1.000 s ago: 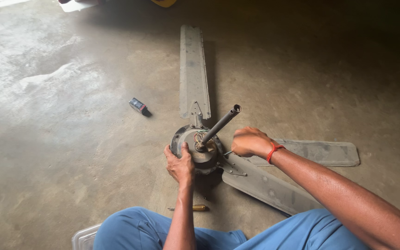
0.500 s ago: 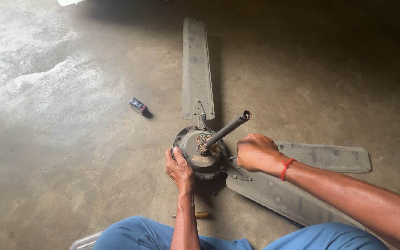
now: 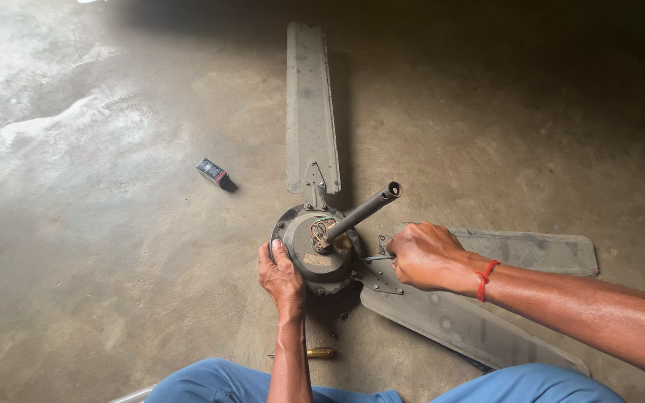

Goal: The person sits on the floor and uses a screwdriver to remove screws from the central hub of a ceiling fan. They detach each blade one by one and set them aside, leaving the fan hub and mounting rod exposed.

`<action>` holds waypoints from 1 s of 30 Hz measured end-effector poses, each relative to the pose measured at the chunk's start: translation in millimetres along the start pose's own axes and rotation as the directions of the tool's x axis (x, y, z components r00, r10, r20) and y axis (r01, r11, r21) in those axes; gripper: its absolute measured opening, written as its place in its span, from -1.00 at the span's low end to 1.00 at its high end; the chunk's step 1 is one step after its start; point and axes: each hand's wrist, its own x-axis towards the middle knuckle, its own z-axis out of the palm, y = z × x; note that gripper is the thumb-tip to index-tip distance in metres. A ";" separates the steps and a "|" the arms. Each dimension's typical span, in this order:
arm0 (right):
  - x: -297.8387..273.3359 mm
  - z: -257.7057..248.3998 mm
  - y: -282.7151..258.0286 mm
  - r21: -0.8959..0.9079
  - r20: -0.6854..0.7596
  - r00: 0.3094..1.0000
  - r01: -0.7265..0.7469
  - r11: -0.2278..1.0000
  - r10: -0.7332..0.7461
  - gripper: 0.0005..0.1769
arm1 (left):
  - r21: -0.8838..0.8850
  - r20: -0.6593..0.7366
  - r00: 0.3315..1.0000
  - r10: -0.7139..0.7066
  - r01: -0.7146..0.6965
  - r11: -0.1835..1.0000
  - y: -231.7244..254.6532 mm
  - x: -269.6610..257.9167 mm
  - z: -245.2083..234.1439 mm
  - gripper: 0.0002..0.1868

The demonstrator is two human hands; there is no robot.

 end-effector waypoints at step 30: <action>6.5 11.7 17.7 -0.403 -0.061 0.764 0.570 0.716 -0.642 -0.97 | -0.049 0.038 0.999 0.016 -0.014 0.999 -1.6 -0.4 -3.5 -0.67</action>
